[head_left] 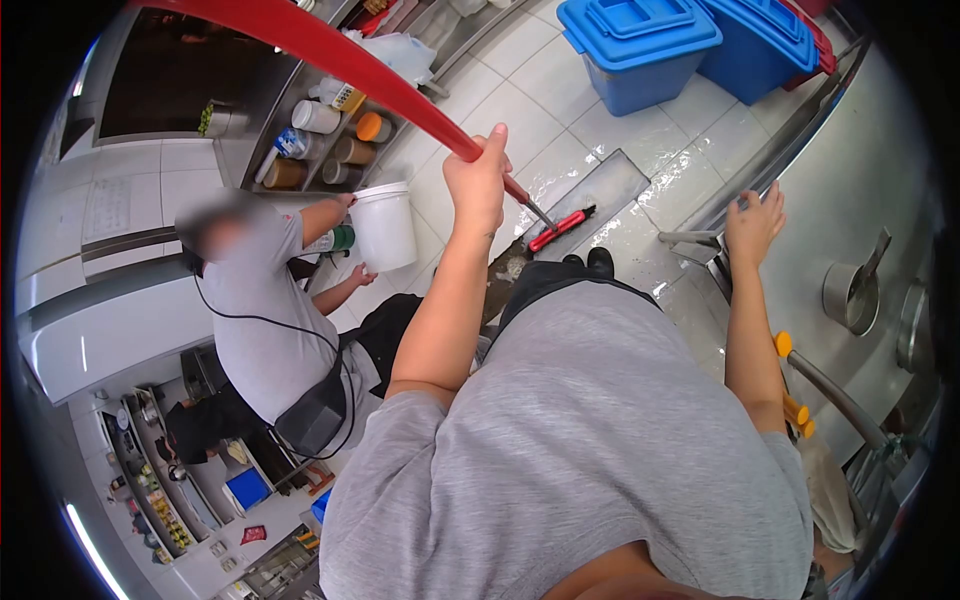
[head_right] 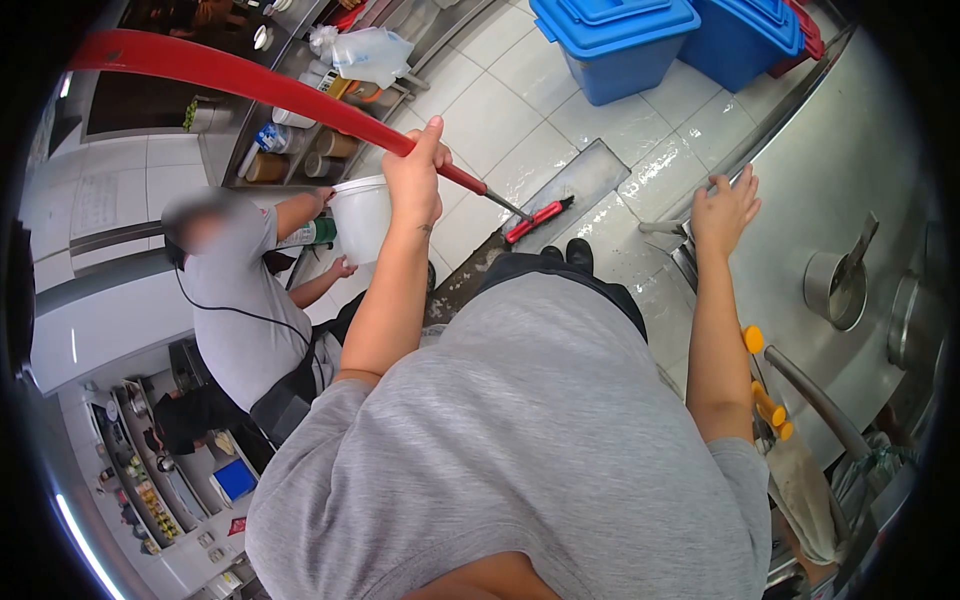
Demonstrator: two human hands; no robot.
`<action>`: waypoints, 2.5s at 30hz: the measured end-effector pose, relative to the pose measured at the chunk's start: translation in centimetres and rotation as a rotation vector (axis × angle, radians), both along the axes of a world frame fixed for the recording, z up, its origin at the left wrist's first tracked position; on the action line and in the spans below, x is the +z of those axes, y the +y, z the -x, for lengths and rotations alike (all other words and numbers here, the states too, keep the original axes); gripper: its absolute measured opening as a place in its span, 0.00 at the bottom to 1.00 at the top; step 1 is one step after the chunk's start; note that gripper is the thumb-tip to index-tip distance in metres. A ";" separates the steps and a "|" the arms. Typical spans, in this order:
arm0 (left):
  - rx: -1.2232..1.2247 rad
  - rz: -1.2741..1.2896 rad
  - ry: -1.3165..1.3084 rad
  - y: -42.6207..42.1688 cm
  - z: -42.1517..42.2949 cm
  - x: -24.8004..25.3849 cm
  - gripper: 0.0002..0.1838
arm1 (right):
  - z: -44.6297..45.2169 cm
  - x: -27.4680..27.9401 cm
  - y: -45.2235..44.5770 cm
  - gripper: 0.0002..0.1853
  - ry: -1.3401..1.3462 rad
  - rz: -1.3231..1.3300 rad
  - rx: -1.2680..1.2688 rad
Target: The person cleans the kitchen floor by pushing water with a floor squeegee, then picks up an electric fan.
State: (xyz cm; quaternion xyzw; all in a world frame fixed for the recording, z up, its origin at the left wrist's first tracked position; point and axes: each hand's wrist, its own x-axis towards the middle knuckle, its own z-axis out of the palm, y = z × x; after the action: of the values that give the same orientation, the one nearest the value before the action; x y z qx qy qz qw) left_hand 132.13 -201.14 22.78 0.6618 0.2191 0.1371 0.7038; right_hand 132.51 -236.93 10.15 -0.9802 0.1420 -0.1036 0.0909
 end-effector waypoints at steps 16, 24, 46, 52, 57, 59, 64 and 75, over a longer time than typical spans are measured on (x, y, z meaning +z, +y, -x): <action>-0.083 0.059 0.038 -0.7 -1.0 1.1 0.22 | 0.4 2.2 1.0 0.13 -0.015 -0.021 0.001; -0.121 0.100 0.004 -2.1 -1.5 -0.9 0.21 | 0.2 1.0 0.0 0.13 0.021 -0.035 -0.015; -0.130 0.031 0.012 -5.0 -1.9 -0.9 0.23 | 0.1 0.4 -2.0 0.11 -0.029 -0.202 -0.011; -0.182 0.014 0.007 -5.6 -2.0 -0.4 0.23 | 0.2 0.0 -2.1 0.11 -0.055 -0.219 -0.010; -0.179 0.021 -0.005 -6.2 -2.1 -0.3 0.22 | 0.2 0.3 -2.2 0.10 -0.047 -0.214 -0.012; -0.174 0.024 -0.011 -6.2 -2.1 -0.2 0.22 | 0.2 0.5 -2.1 0.10 -0.050 -0.222 -0.016; -0.175 0.020 -0.017 -6.2 -2.0 -0.4 0.22 | 0.2 0.5 -2.1 0.09 -0.040 -0.233 -0.023; -0.210 0.033 -0.004 -6.0 -1.7 -0.2 0.22 | 0.3 0.8 -2.0 0.10 -0.009 -0.221 -0.022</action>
State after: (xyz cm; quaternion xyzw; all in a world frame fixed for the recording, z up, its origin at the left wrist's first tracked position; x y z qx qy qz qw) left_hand 133.85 -207.09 22.54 0.6690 0.1493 0.0602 0.7256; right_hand 132.25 -238.92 10.92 -0.9621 0.1629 -0.0928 0.1981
